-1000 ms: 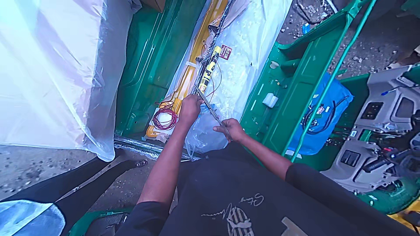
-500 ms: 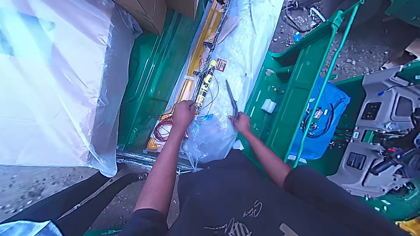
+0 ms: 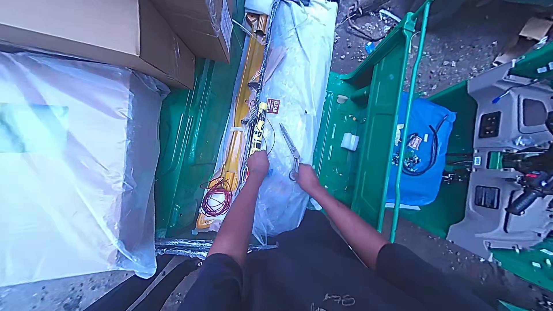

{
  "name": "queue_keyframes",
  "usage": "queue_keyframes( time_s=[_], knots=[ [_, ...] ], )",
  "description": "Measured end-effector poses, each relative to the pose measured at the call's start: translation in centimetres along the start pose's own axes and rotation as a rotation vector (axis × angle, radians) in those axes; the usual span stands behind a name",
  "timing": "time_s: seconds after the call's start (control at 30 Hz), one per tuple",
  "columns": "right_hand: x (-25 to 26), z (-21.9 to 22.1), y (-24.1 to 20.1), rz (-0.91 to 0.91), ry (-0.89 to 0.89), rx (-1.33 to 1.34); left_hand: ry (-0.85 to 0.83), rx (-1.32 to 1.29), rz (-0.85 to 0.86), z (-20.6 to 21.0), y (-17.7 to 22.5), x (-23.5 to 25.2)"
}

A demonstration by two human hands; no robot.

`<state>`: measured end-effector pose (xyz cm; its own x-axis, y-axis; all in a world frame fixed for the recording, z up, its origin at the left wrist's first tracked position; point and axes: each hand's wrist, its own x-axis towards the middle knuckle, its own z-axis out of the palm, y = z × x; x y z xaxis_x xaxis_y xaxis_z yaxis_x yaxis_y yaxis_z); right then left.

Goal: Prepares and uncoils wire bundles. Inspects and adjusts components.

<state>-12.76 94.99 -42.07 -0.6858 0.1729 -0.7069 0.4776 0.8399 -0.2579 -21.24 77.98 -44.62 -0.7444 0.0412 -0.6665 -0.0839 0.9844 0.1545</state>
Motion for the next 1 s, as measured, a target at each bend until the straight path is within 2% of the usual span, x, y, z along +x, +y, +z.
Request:
queue_keyframes(
  time_s=[0.2, 0.3, 0.43, 0.5, 0.57, 0.63, 0.7, 0.8, 0.9, 1.0],
  knots=[
    [-0.6, -1.5, -1.2, -0.061, -0.084, -0.118, -0.008, 0.065, -0.034, 0.4, 0.3, -0.3],
    [-1.0, -2.3, -1.0, -0.069, -0.058, -0.123, 0.001, 0.066, -0.018, 0.6, 0.3, -0.3],
    [-2.0, -3.9, 0.1, -0.118, 0.073, -0.085, 0.028, 0.062, 0.011, 1.1, -0.2, -0.2],
    [-2.2, -4.6, 0.6, -0.188, 0.156, 0.024, 0.052, -0.096, 0.011, 0.3, -0.5, -0.2],
    [-2.6, -5.2, 0.9, -0.275, 0.203, 0.239, 0.096, -0.481, 0.062, -1.2, -1.3, -1.0],
    [-4.4, -6.3, 0.0, -0.305, 0.111, 0.555, 0.04, -1.017, 0.155, -2.8, -2.0, -3.8],
    [-6.2, -7.6, -1.6, -0.338, -0.09, 0.91, -0.093, -1.429, 0.235, -5.0, -2.0, -7.7],
    [-8.2, -7.8, -3.6, -0.4, -0.268, 1.161, -0.128, -1.563, 0.343, -6.0, -1.6, -13.7],
    [-9.5, -7.1, -5.4, -0.439, -0.355, 1.255, -0.024, -1.54, 0.367, -5.4, -1.1, -18.4],
    [-11.9, -6.3, -5.7, -0.453, -0.381, 1.227, 0.099, -1.549, 0.374, -3.0, -1.3, -21.7]
  ],
)
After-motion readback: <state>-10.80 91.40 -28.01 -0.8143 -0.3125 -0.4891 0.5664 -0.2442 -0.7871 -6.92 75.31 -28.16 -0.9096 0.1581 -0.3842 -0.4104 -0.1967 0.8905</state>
